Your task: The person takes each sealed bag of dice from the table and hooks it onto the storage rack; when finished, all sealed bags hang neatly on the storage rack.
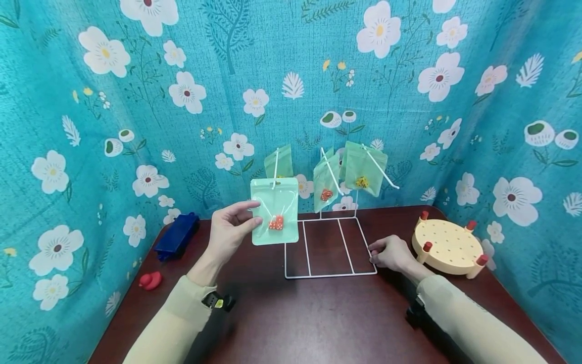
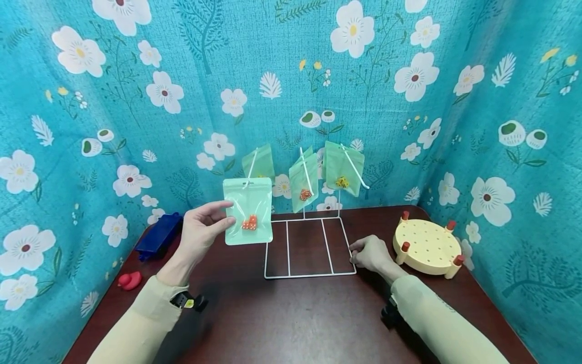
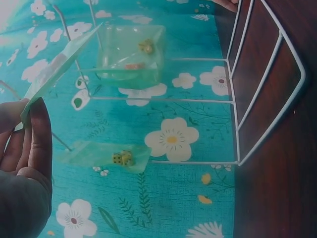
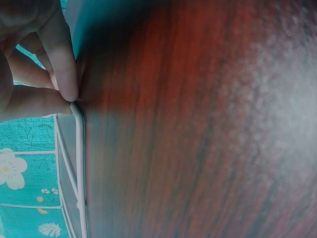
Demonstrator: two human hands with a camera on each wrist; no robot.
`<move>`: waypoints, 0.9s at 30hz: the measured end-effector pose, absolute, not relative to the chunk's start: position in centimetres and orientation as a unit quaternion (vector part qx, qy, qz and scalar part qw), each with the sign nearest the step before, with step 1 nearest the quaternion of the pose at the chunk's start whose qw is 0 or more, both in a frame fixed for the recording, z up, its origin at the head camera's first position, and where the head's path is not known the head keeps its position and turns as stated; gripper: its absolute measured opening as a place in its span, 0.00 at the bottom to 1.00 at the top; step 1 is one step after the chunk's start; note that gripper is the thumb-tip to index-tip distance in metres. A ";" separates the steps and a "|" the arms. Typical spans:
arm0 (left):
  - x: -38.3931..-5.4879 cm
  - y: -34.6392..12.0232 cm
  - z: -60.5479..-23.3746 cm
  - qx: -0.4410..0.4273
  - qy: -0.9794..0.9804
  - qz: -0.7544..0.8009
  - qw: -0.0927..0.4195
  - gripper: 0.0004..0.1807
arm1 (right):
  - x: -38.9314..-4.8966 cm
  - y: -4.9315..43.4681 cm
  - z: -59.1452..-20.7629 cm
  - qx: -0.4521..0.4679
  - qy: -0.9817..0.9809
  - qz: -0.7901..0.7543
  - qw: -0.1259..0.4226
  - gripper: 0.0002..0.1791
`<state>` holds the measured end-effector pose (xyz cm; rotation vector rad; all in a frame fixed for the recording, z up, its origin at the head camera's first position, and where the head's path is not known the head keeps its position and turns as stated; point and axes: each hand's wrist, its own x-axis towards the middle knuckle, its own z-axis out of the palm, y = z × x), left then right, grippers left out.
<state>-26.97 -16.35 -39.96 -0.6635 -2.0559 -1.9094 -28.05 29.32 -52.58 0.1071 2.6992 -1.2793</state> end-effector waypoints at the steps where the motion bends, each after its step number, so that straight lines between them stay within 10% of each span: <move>1: -27.2 -16.3 -40.0 -0.225 -0.710 -0.653 0.135 0.21 | -28.0 29.3 -52.5 0.035 0.901 -0.426 0.076 0.19; 27: -33.4 -13.1 -40.5 -0.136 -0.741 -0.620 0.219 0.13 | -28.1 29.4 -52.5 0.034 0.902 -0.423 0.075 0.20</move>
